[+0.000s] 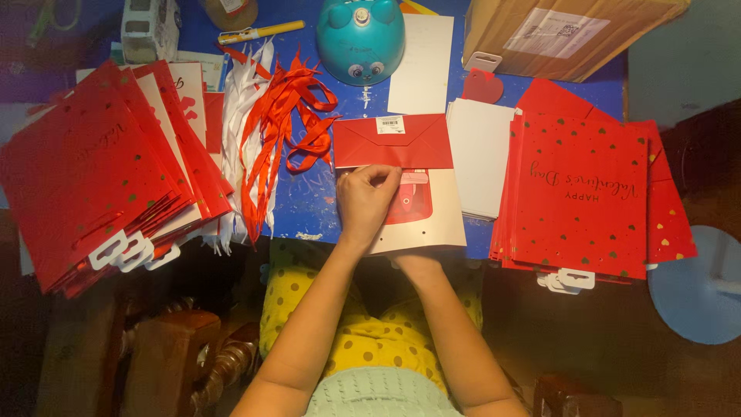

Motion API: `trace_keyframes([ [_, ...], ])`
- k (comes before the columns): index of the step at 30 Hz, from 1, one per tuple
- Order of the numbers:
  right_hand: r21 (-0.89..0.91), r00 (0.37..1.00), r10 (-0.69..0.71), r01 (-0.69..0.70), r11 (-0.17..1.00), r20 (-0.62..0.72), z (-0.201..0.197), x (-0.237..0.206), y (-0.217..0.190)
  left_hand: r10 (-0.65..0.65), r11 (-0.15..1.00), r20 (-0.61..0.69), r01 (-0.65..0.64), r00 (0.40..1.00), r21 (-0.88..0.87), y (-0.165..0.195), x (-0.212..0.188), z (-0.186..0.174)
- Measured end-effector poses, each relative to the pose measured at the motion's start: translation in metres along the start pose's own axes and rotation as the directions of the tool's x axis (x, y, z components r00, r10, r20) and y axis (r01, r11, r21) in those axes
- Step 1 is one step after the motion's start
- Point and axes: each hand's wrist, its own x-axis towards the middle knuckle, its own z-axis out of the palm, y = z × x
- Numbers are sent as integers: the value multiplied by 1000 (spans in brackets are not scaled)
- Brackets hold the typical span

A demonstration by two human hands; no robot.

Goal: The person assembles red Valentine's Day gift bags by inserting white paper inserts and threading red ribbons through the handles. They repeat this process for multiple bags, stacking the finished ones on the table.

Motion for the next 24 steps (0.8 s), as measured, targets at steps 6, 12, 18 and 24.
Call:
trace_keyframes([
  [6, 2, 1000, -7, 7, 1000, 7, 0, 2, -1, -2, 975, 42, -7, 999, 224, 7, 14, 3],
  [12, -11, 1000, -11, 11, 1000, 15, -2, 4, 0, -64, 898, 201, -32, 977, 440, 14, 40, 11],
  [18, -20, 1000, -8, 9, 1000, 25, -2, -2, 1, -385, 841, 583, 532, 715, -97, 1, 57, -7],
  [24, -25, 999, -13, 14, 1000, 32, -3, 1, -1, -332, 519, 705, 746, 626, -418, -8, 49, -23],
])
